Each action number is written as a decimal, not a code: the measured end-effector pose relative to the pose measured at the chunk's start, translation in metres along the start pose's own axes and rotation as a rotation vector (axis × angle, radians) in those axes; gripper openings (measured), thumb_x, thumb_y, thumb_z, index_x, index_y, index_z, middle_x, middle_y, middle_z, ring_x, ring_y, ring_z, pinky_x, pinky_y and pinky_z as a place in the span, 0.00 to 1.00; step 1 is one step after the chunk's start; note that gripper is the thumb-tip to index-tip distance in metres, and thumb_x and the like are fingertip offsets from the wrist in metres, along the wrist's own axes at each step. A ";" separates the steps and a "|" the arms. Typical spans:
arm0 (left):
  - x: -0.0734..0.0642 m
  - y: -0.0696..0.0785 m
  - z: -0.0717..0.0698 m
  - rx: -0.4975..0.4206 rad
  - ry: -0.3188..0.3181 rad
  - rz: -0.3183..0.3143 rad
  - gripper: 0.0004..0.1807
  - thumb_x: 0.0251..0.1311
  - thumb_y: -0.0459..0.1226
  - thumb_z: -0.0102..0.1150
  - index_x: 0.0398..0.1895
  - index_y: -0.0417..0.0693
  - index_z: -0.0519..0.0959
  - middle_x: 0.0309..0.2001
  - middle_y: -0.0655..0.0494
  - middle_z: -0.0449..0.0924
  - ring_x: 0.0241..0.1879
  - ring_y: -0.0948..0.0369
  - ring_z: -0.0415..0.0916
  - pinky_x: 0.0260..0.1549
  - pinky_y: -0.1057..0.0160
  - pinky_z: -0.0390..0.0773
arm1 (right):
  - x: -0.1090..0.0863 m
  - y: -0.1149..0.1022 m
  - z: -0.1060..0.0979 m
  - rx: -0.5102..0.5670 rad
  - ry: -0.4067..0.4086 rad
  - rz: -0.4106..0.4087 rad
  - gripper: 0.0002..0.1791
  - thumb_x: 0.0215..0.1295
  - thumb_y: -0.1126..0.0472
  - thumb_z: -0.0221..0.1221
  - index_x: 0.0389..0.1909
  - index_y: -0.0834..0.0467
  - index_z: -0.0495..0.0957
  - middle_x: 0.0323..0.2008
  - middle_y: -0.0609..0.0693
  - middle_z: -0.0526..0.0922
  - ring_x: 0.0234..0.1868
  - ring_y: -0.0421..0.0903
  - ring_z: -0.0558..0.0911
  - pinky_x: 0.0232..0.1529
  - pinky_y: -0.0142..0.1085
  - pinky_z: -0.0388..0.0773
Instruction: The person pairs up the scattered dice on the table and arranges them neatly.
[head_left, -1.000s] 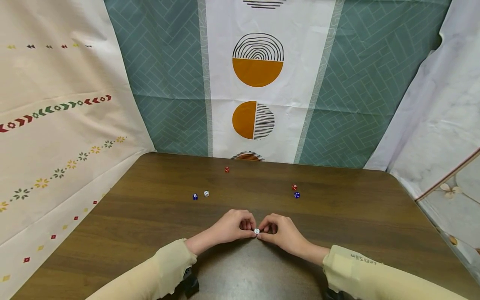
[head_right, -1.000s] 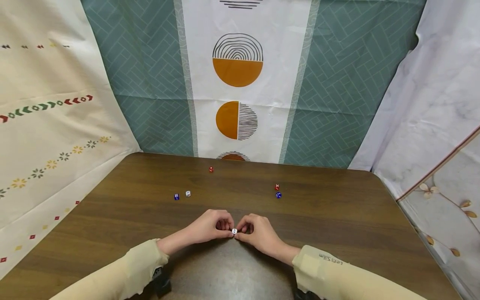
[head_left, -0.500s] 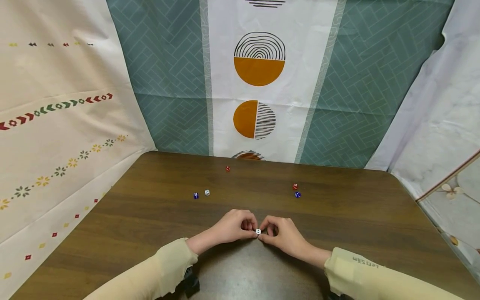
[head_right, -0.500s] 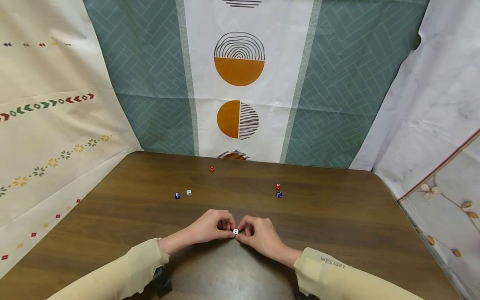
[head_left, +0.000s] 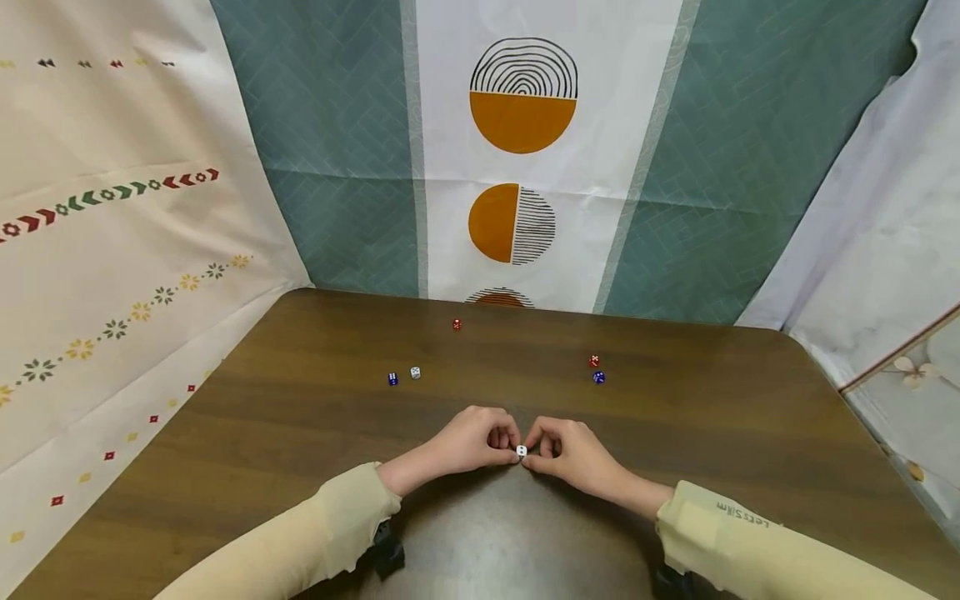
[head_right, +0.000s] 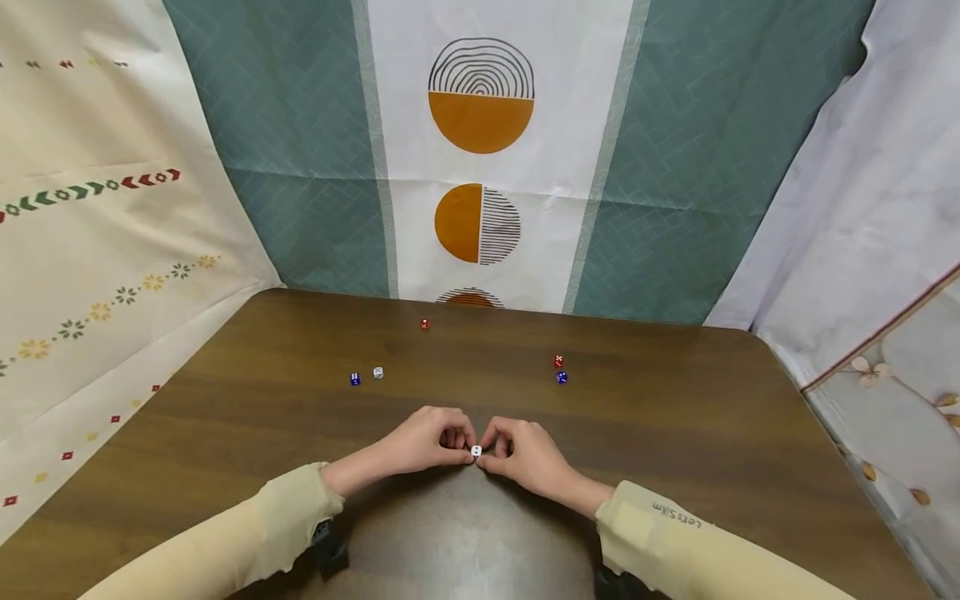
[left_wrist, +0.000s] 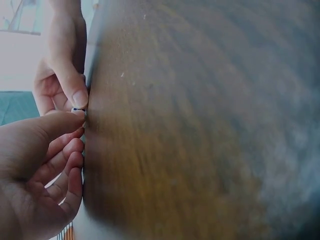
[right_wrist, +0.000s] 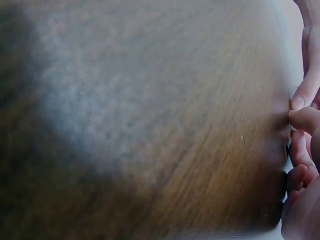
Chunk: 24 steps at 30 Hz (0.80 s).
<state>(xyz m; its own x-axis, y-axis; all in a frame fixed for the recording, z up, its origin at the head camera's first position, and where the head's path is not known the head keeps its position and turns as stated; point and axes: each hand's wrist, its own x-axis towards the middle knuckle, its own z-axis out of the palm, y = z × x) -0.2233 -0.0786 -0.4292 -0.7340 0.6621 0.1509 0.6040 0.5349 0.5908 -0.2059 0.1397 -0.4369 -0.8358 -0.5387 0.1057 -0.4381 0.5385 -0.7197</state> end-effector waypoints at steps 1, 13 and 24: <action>0.000 0.000 -0.001 0.003 0.001 -0.002 0.04 0.57 0.38 0.70 0.32 0.51 0.83 0.28 0.58 0.79 0.26 0.72 0.69 0.29 0.73 0.71 | 0.001 -0.001 -0.001 -0.001 0.001 0.000 0.07 0.59 0.58 0.69 0.35 0.49 0.80 0.19 0.42 0.76 0.18 0.32 0.69 0.24 0.27 0.69; 0.005 0.001 -0.006 0.011 -0.015 -0.010 0.04 0.57 0.38 0.70 0.32 0.51 0.83 0.28 0.58 0.79 0.26 0.70 0.70 0.29 0.73 0.71 | 0.004 -0.002 -0.004 -0.016 0.002 0.022 0.08 0.59 0.58 0.69 0.36 0.48 0.79 0.19 0.40 0.75 0.18 0.33 0.68 0.25 0.27 0.68; 0.007 0.001 -0.007 -0.004 -0.052 -0.036 0.04 0.57 0.37 0.69 0.33 0.50 0.82 0.28 0.56 0.78 0.26 0.70 0.69 0.30 0.72 0.70 | 0.005 -0.001 -0.003 -0.020 -0.001 0.025 0.08 0.59 0.58 0.69 0.35 0.48 0.79 0.19 0.40 0.75 0.18 0.33 0.68 0.25 0.27 0.67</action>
<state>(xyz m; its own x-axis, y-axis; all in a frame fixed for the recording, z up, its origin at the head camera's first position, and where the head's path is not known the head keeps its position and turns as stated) -0.2301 -0.0775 -0.4224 -0.7379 0.6691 0.0881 0.5764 0.5569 0.5981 -0.2105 0.1383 -0.4336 -0.8461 -0.5258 0.0875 -0.4241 0.5646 -0.7081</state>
